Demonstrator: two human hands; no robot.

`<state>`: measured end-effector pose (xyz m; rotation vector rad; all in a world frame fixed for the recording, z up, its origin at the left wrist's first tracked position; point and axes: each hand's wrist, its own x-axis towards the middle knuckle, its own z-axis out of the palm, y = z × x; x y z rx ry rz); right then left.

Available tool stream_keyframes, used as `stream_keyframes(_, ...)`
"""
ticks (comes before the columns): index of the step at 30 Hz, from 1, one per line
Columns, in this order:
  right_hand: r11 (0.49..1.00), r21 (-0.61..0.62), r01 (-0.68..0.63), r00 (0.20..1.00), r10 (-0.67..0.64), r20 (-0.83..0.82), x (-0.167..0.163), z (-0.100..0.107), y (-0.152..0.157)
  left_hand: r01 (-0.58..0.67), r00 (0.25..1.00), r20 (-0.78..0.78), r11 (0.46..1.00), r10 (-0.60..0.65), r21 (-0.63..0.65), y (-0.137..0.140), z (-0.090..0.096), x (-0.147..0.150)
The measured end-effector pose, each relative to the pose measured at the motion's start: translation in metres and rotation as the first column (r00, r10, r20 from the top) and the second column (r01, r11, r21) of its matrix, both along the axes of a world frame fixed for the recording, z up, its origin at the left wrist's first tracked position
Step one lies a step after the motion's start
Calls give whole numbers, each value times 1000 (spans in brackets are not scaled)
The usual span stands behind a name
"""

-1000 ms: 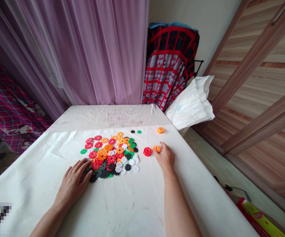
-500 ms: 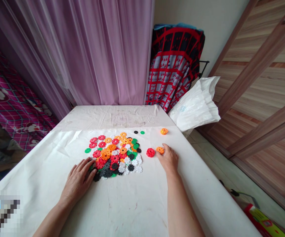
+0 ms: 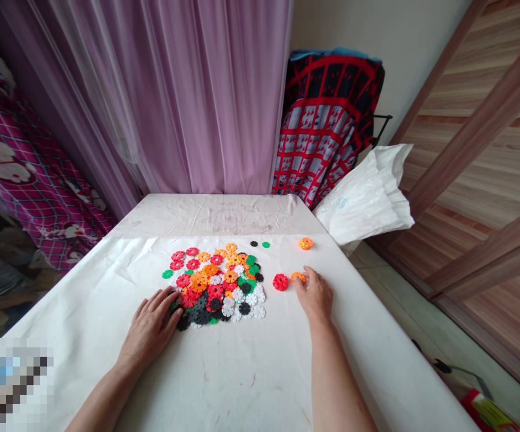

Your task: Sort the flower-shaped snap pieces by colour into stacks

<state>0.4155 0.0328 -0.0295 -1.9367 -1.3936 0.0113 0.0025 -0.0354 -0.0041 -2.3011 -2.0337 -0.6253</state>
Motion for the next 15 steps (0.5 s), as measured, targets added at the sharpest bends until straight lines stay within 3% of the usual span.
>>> stream_keyframes(8, 992, 107, 74, 997, -71, -32, 3, -3, 3, -10, 999, 36, 1000, 11, -10, -3, 3, 3)
stream_keyframes(15, 945, 327, 22, 994, -55, 94, -13, 19, 2, -10, 999, 41, 1000, 11, -28, -6, 7, 6)
